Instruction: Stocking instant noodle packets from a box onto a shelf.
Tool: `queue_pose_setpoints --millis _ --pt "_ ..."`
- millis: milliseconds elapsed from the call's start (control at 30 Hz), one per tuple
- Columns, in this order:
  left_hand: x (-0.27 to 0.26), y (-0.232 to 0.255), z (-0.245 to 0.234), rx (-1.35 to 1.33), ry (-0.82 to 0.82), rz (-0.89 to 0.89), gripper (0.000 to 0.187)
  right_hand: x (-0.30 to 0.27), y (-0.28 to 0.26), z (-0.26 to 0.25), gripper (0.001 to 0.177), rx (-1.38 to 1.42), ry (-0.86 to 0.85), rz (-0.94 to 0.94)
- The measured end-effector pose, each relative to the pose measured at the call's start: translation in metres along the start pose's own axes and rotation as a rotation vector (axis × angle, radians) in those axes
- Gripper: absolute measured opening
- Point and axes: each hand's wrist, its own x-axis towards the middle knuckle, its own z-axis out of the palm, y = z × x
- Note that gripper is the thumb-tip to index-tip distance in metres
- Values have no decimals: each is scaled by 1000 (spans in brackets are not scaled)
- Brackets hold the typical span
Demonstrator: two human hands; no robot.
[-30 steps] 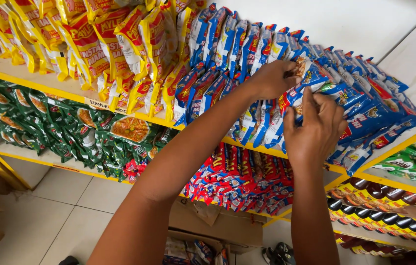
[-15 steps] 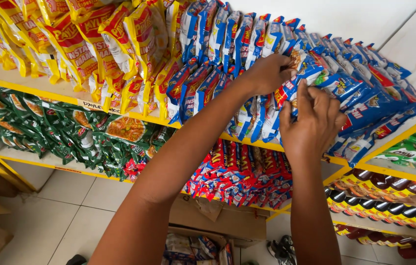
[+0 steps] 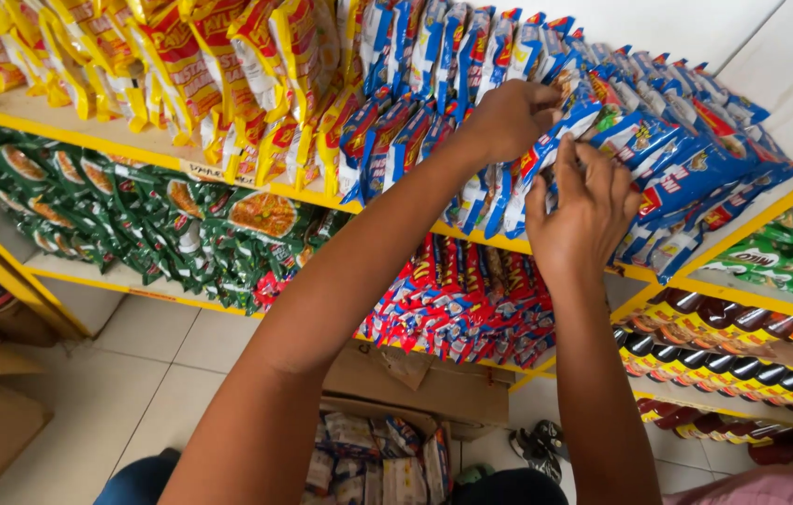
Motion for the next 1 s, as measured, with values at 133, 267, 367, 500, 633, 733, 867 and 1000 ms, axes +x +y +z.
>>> queue_pose_setpoints --millis 133,267,367,500,633,733,867,1000 --pt "-17 17 -5 -24 29 18 36 -7 -6 -13 48 58 -24 29" --pt "-64 52 -21 75 -37 -68 31 -24 -19 -35 52 181 -27 76" --pt "-122 70 -29 -47 170 158 36 -52 -28 -42 39 382 46 71" --pt "-226 93 -48 -260 178 75 34 -102 -53 -41 31 670 -32 259" --pt "-322 57 -35 -271 189 -154 30 -178 -85 -17 24 866 -130 442" --pt "-397 -5 0 -428 222 -396 29 -255 -114 21 26 995 -339 758" --pt "-492 -89 41 -384 240 -523 27 -328 -156 46 24 980 -432 730" --pt "-576 -167 78 -337 287 -782 24 -427 -188 92 24 1066 -594 803"
